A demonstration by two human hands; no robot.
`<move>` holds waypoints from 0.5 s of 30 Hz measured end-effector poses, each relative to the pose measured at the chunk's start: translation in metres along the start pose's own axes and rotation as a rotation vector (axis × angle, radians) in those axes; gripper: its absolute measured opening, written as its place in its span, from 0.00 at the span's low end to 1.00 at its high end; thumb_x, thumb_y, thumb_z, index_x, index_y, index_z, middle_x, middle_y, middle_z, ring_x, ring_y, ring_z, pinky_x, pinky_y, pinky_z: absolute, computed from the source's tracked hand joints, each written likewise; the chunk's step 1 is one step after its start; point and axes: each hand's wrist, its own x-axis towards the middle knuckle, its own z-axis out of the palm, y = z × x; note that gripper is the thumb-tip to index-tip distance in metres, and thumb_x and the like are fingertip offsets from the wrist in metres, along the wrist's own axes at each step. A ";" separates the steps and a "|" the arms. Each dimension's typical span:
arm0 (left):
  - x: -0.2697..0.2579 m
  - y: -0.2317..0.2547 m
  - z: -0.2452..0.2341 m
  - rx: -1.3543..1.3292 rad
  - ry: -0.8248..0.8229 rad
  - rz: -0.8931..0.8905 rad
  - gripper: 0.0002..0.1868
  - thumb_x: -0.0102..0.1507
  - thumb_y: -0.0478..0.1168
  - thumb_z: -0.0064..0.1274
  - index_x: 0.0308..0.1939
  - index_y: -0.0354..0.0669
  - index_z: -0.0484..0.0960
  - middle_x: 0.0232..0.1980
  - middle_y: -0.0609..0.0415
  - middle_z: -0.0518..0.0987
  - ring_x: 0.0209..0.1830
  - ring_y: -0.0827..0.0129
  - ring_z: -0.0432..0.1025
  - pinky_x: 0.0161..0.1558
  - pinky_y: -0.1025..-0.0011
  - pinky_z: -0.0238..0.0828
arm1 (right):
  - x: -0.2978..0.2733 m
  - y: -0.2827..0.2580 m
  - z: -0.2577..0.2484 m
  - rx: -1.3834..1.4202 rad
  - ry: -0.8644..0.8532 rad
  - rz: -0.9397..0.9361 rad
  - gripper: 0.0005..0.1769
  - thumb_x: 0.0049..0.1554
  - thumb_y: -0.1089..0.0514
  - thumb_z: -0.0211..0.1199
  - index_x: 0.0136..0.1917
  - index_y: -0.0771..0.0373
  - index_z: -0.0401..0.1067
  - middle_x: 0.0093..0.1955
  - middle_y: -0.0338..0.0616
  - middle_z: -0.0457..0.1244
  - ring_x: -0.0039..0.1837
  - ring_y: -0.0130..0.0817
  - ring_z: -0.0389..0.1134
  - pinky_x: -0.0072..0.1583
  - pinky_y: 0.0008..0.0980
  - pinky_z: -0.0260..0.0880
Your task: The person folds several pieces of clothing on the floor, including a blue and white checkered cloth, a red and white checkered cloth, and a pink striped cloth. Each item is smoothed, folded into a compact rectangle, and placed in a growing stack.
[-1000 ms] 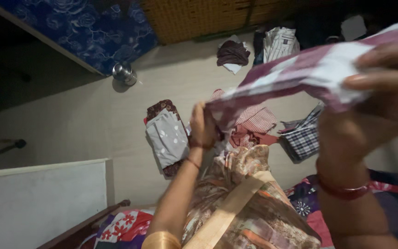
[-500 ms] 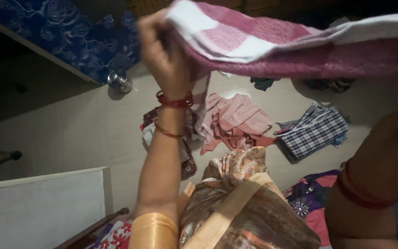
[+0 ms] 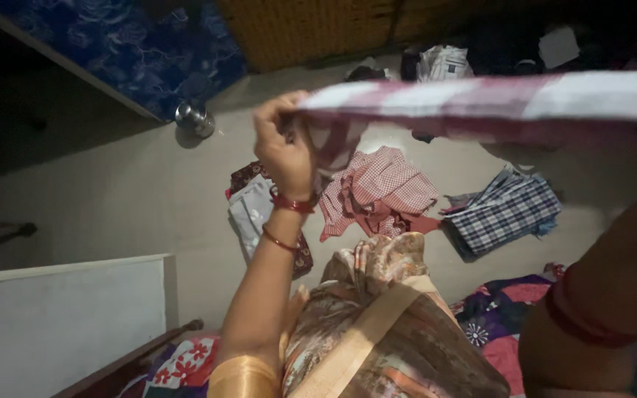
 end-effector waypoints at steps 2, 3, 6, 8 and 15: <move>-0.023 -0.015 -0.007 0.265 -0.067 -0.027 0.14 0.67 0.26 0.56 0.53 0.43 0.77 0.53 0.52 0.84 0.53 0.64 0.82 0.57 0.68 0.81 | -0.001 0.002 -0.001 0.003 0.002 0.008 0.26 0.62 0.62 0.69 0.69 0.63 0.63 0.72 0.45 0.56 0.71 0.36 0.61 0.71 0.39 0.66; -0.035 -0.022 -0.008 0.284 -0.173 -0.113 0.14 0.66 0.26 0.55 0.54 0.44 0.78 0.53 0.51 0.84 0.51 0.64 0.82 0.53 0.68 0.80 | -0.001 0.003 -0.001 0.004 0.005 0.008 0.26 0.62 0.62 0.69 0.69 0.63 0.62 0.72 0.45 0.56 0.71 0.37 0.61 0.71 0.39 0.65; -0.082 -0.040 -0.018 0.268 -0.443 -0.020 0.21 0.61 0.21 0.48 0.56 0.41 0.79 0.55 0.46 0.83 0.56 0.55 0.79 0.59 0.62 0.78 | -0.001 0.004 0.003 0.018 -0.003 0.004 0.28 0.61 0.62 0.69 0.70 0.63 0.61 0.73 0.45 0.56 0.72 0.37 0.60 0.72 0.40 0.65; -0.118 -0.051 -0.004 0.274 -0.549 0.010 0.21 0.63 0.21 0.45 0.53 0.45 0.81 0.55 0.48 0.84 0.55 0.56 0.81 0.60 0.65 0.78 | 0.000 0.003 0.005 0.031 -0.011 0.001 0.29 0.61 0.61 0.69 0.71 0.63 0.61 0.74 0.45 0.55 0.73 0.38 0.60 0.73 0.41 0.65; -0.207 -0.057 -0.007 0.130 -0.689 -0.332 0.16 0.64 0.26 0.45 0.53 0.40 0.79 0.49 0.43 0.84 0.50 0.54 0.79 0.51 0.61 0.74 | -0.001 -0.001 0.009 0.071 -0.068 -0.005 0.31 0.61 0.60 0.68 0.73 0.63 0.58 0.76 0.46 0.54 0.75 0.40 0.58 0.75 0.43 0.64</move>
